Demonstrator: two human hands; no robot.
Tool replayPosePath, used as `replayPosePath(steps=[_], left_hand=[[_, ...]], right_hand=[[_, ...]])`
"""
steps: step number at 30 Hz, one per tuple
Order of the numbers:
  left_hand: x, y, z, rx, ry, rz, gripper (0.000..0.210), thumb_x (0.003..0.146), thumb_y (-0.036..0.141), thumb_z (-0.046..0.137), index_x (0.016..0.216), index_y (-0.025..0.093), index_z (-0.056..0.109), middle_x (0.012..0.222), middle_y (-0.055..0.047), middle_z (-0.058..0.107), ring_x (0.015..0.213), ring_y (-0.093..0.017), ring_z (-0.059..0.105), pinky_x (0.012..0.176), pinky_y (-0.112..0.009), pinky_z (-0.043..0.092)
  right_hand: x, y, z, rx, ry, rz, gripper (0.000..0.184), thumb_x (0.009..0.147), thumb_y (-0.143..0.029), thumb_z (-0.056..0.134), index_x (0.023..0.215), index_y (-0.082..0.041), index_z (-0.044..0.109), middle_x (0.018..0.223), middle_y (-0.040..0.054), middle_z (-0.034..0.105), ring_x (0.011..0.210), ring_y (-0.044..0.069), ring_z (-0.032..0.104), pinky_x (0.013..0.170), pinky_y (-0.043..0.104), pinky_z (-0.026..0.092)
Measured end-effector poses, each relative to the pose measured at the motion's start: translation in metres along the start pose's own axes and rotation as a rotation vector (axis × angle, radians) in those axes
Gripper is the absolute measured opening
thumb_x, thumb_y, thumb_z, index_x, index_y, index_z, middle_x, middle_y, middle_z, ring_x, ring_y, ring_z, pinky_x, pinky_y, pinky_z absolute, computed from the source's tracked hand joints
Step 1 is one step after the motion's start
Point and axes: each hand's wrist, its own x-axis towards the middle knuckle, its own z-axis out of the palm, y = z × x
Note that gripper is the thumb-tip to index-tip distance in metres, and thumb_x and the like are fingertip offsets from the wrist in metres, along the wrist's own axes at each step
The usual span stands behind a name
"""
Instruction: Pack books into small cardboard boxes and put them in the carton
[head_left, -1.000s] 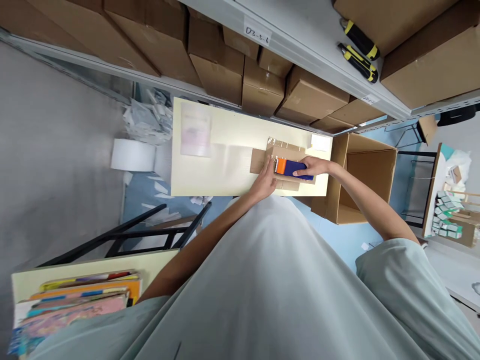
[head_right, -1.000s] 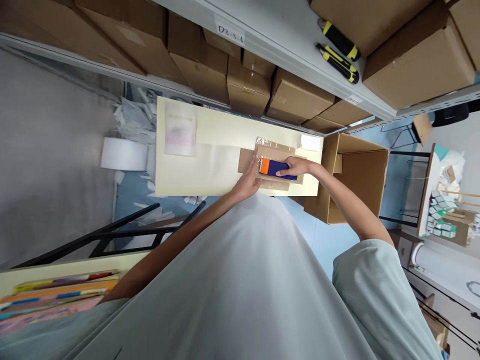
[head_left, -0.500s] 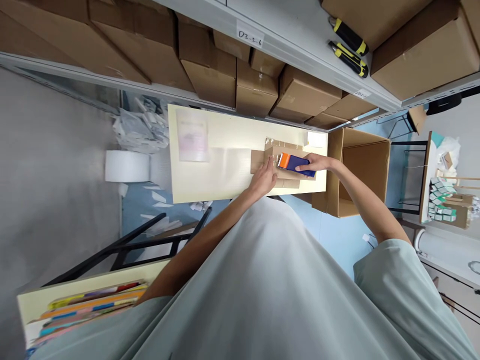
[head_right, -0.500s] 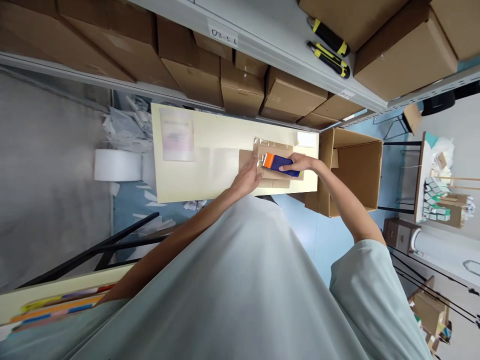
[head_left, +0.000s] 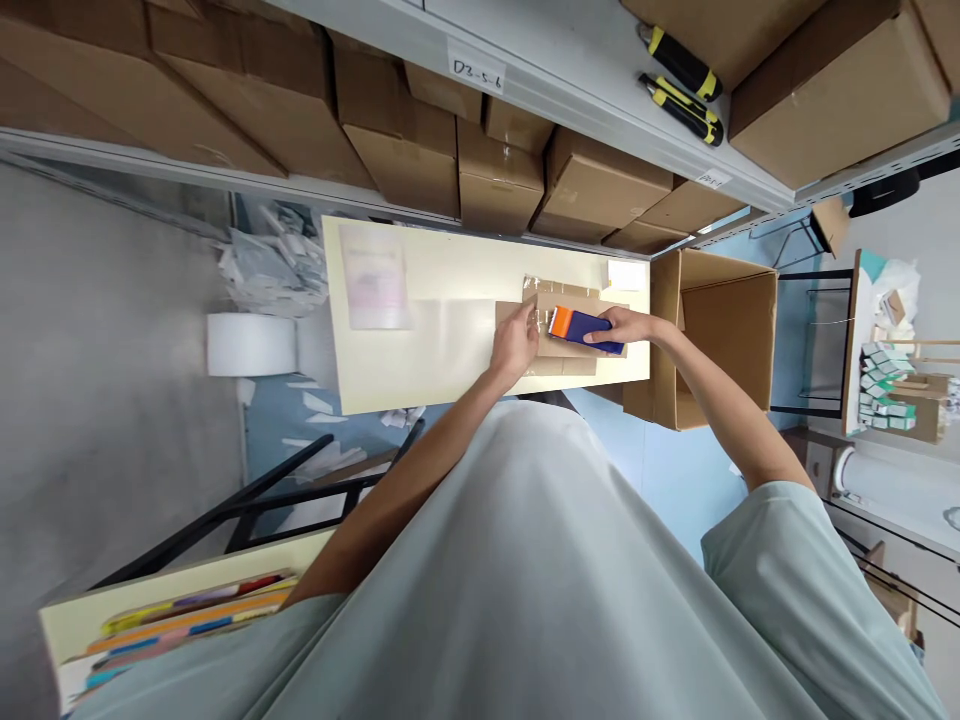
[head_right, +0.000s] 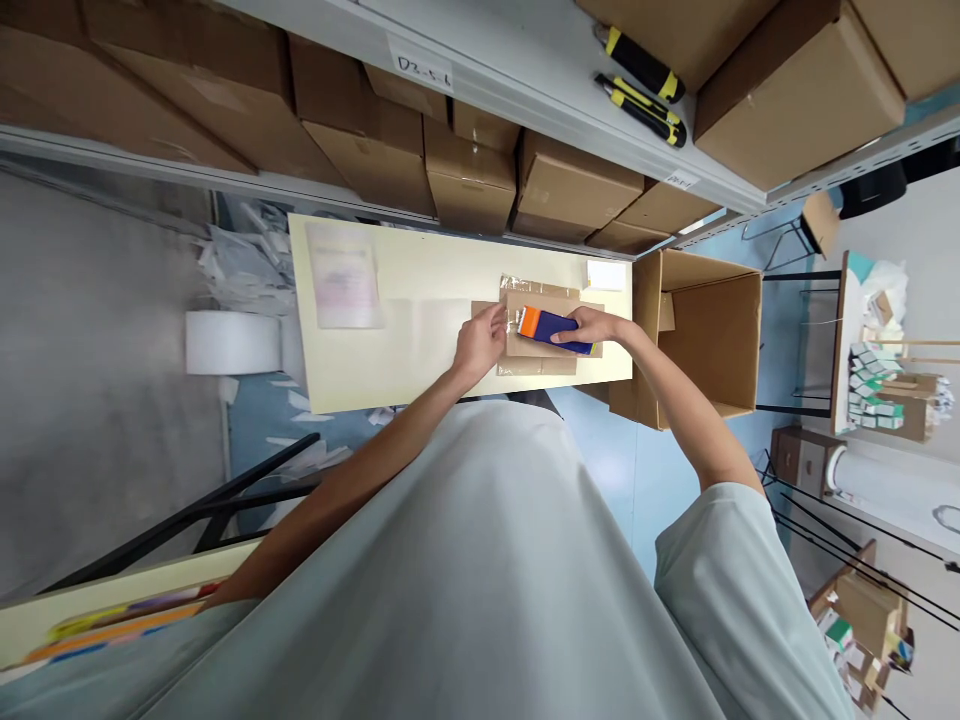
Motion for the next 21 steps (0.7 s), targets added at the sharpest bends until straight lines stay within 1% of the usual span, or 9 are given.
replayPosePath(steps=[2, 4, 6, 7, 9, 12, 15, 18, 21], left_hand=[[-0.004, -0.001, 0.004, 0.034, -0.017, 0.062, 0.08, 0.096, 0.014, 0.065, 0.172, 0.021, 0.039, 0.17, -0.014, 0.051, 0.15, -0.032, 0.058, 0.128, -0.047, 0.047], [-0.002, -0.005, 0.009, 0.11, -0.1, 0.147, 0.11, 0.089, 0.022, 0.08, 0.179, 0.022, 0.016, 0.183, -0.015, 0.026, 0.168, -0.036, 0.03, 0.137, -0.052, 0.031], [0.005, -0.009, 0.011, 0.198, -0.205, 0.221, 0.139, 0.079, 0.034, 0.093, 0.179, 0.021, -0.003, 0.186, -0.017, 0.004, 0.172, -0.041, 0.004, 0.14, -0.057, 0.018], [0.01, -0.011, 0.011, 0.236, -0.244, 0.248, 0.149, 0.075, 0.04, 0.097, 0.178, 0.02, -0.009, 0.186, -0.018, -0.003, 0.172, -0.042, -0.005, 0.14, -0.06, 0.014], [0.02, -0.014, 0.011, 0.301, -0.291, 0.29, 0.16, 0.07, 0.053, 0.1, 0.177, 0.021, -0.016, 0.185, -0.019, -0.011, 0.17, -0.045, -0.014, 0.138, -0.065, 0.01], [0.031, -0.019, 0.009, 0.383, -0.339, 0.322, 0.164, 0.068, 0.068, 0.097, 0.176, 0.021, -0.018, 0.184, -0.02, -0.014, 0.169, -0.048, -0.017, 0.136, -0.07, 0.006], [0.035, -0.024, 0.01, 0.47, -0.37, 0.309, 0.163, 0.068, 0.077, 0.092, 0.176, 0.018, -0.016, 0.184, -0.021, -0.014, 0.168, -0.051, -0.016, 0.134, -0.073, 0.003], [0.036, -0.027, 0.013, 0.542, -0.363, 0.262, 0.164, 0.066, 0.078, 0.092, 0.177, 0.017, -0.013, 0.185, -0.021, -0.012, 0.169, -0.053, -0.01, 0.136, -0.069, 0.002], [0.037, -0.03, 0.014, 0.579, -0.346, 0.23, 0.166, 0.064, 0.076, 0.095, 0.177, 0.016, -0.011, 0.185, -0.021, -0.009, 0.169, -0.054, 0.001, 0.138, -0.065, 0.007]], right_hand=[[0.0, -0.001, 0.0, -0.007, 0.002, 0.0, 0.049, 0.084, -0.062, 0.087, 0.083, -0.017, 0.069, 0.072, 0.0017, 0.071, 0.065, 0.014, 0.062, 0.065, 0.026, 0.053], [-0.001, -0.002, -0.001, -0.026, 0.008, -0.006, 0.049, 0.083, -0.063, 0.087, 0.082, -0.018, 0.069, 0.072, 0.0009, 0.071, 0.066, 0.014, 0.062, 0.066, 0.026, 0.053], [-0.002, -0.002, -0.001, -0.051, 0.024, -0.007, 0.051, 0.081, -0.065, 0.088, 0.08, -0.018, 0.069, 0.07, -0.0003, 0.07, 0.065, 0.014, 0.062, 0.066, 0.026, 0.052], [-0.002, -0.002, -0.001, -0.057, 0.028, -0.006, 0.051, 0.08, -0.066, 0.088, 0.08, -0.018, 0.068, 0.07, -0.0007, 0.069, 0.065, 0.014, 0.062, 0.065, 0.026, 0.052], [-0.002, -0.002, -0.002, -0.058, 0.023, -0.005, 0.052, 0.078, -0.066, 0.089, 0.08, -0.019, 0.069, 0.07, -0.0007, 0.07, 0.065, 0.014, 0.063, 0.065, 0.026, 0.052], [-0.001, -0.002, -0.005, -0.065, -0.009, -0.026, 0.052, 0.079, -0.066, 0.089, 0.081, -0.018, 0.069, 0.071, 0.0007, 0.072, 0.065, 0.015, 0.064, 0.066, 0.026, 0.052], [0.002, -0.001, -0.01, -0.059, -0.096, -0.076, 0.054, 0.081, -0.069, 0.086, 0.079, -0.018, 0.069, 0.072, 0.0025, 0.074, 0.065, 0.015, 0.064, 0.069, 0.028, 0.054], [0.009, 0.001, -0.016, -0.063, -0.181, -0.13, 0.055, 0.082, -0.071, 0.083, 0.077, -0.018, 0.07, 0.071, 0.0039, 0.074, 0.066, 0.016, 0.066, 0.074, 0.03, 0.057], [0.018, 0.005, -0.022, -0.073, -0.228, -0.175, 0.056, 0.082, -0.073, 0.082, 0.076, -0.019, 0.068, 0.068, 0.0031, 0.073, 0.066, 0.017, 0.066, 0.074, 0.031, 0.059]])
